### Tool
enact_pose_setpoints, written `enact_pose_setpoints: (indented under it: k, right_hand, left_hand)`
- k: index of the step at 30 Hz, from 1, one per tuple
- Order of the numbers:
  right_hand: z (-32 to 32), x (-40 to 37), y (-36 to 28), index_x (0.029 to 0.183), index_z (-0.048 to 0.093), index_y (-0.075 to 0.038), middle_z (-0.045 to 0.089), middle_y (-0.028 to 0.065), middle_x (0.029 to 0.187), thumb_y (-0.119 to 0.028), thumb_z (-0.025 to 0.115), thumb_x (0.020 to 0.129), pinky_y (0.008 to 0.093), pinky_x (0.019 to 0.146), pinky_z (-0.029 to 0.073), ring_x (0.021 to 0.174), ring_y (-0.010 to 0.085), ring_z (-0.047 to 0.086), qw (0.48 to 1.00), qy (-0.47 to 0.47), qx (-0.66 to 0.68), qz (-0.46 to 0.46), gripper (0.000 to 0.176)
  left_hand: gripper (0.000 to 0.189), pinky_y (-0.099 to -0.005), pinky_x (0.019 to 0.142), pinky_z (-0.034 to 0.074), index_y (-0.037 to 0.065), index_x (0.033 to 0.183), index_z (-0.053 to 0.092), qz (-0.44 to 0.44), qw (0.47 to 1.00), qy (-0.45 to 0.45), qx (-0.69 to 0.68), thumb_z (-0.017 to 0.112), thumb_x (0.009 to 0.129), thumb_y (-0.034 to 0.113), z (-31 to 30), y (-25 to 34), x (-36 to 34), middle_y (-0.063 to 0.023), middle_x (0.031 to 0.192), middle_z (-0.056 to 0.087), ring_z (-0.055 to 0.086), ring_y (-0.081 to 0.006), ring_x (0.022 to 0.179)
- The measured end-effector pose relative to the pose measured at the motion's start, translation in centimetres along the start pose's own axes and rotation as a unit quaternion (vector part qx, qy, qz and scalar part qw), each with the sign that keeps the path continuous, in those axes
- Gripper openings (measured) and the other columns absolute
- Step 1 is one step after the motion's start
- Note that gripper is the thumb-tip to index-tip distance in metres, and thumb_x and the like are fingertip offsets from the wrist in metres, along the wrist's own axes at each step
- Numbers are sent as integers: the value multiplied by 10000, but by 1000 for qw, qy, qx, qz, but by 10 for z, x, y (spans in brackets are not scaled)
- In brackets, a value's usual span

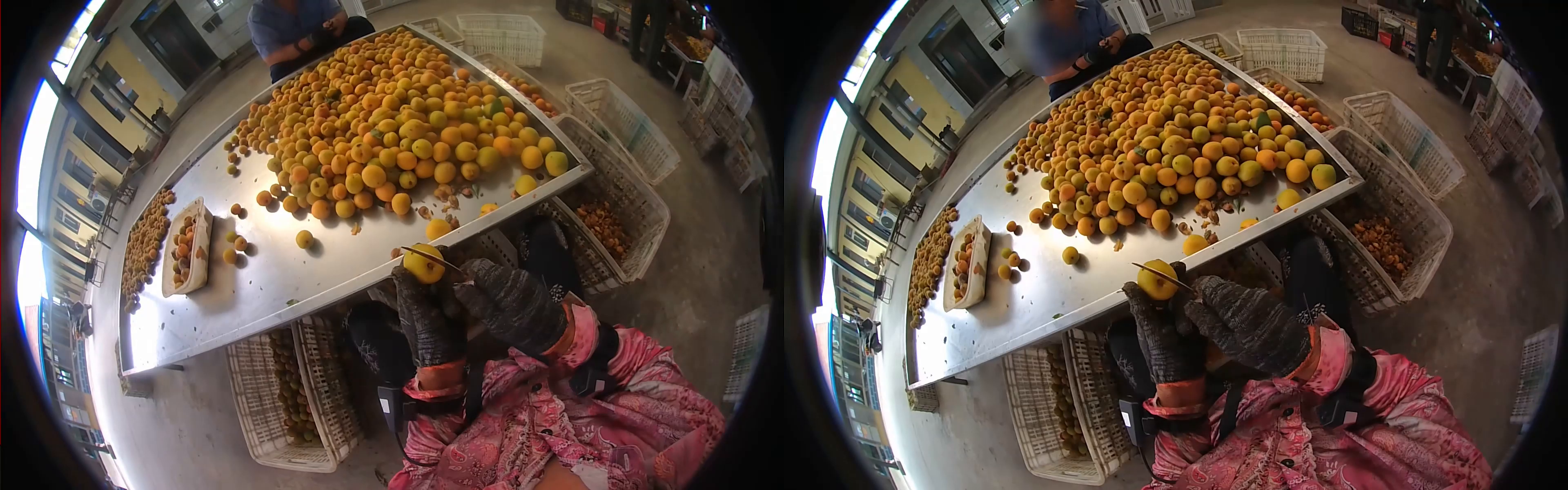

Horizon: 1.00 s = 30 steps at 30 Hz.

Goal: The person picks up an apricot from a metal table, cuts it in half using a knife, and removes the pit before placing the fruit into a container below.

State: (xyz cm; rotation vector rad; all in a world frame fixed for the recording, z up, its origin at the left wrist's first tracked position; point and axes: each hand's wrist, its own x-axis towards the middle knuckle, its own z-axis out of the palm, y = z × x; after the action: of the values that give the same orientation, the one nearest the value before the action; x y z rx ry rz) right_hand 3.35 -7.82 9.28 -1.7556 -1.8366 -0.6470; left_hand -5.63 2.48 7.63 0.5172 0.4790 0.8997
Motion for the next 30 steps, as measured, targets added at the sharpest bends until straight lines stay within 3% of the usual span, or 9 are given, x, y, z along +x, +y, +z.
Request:
enact_pose_setpoints:
  k: [2,4,7,15,18,20,24,26,30]
  right_hand:
    - [2,-1,-4,1115,573,-58,545,148,1123,-148,543,812,369,763,476,975,276,562,998,31,-55,-3,317]
    - [5,-4,-2,1112,578,-63,541,152,1133,-156,544,809,370,763,477,982,275,560,998,20,-56,-3,318]
    - [2,-6,3,1112,582,-67,531,165,1149,-167,551,799,374,765,477,989,275,558,1000,-8,-26,7,331]
    - [-19,-2,22,1111,565,-46,524,201,1129,-178,551,786,371,725,493,954,298,568,999,-4,-12,-37,351]
    - [-39,17,34,1132,547,-38,528,204,1121,-199,538,793,369,717,496,946,296,573,995,-65,31,-75,375]
    - [-52,33,34,1003,607,2,542,198,1118,-132,581,784,379,816,472,979,299,557,961,-238,142,-6,259]
    - [-23,19,16,1074,562,15,536,197,1126,-151,587,793,378,880,447,1028,305,535,988,-73,140,8,328]
    - [12,2,12,1168,515,-3,509,226,1166,-216,547,776,354,721,501,968,293,579,994,13,104,24,447]
    - [12,-1,12,1161,512,14,510,229,1167,-188,559,766,363,756,501,992,323,568,995,-10,99,12,446]
  left_hand:
    - [433,-312,853,443,-16,1275,361,-34,998,-20,-39,451,923,219,-7,-5,2,-137,1103,531,517,-198,1004]
    - [500,-303,851,442,-1,1272,386,144,940,-48,305,440,926,356,-6,-11,1,-111,1117,535,524,-202,999]
    - [543,-303,866,431,-7,1238,432,88,984,-21,150,447,908,424,11,-7,-2,-109,1124,542,529,-198,994]
    - [548,-314,891,417,-25,1233,436,84,943,-137,291,506,886,393,12,11,-2,-118,1149,530,527,-204,1012]
    - [518,-293,834,442,-22,1228,434,42,933,-176,310,545,864,330,9,23,-1,-110,1101,546,540,-182,967]
    - [488,-275,784,465,-18,1221,434,13,935,-191,298,572,848,267,15,27,-5,-103,1057,561,549,-163,928]
    - [453,-264,799,442,-19,1206,442,65,969,-96,219,560,862,251,29,10,-11,-99,1044,565,545,-150,906]
    - [444,-260,803,435,-18,1203,444,87,977,-46,190,560,866,246,30,5,-11,-99,1042,566,543,-149,902]
    - [461,-265,803,432,-24,1200,455,88,955,-76,272,528,880,300,20,5,-9,-100,1037,569,542,-158,901]
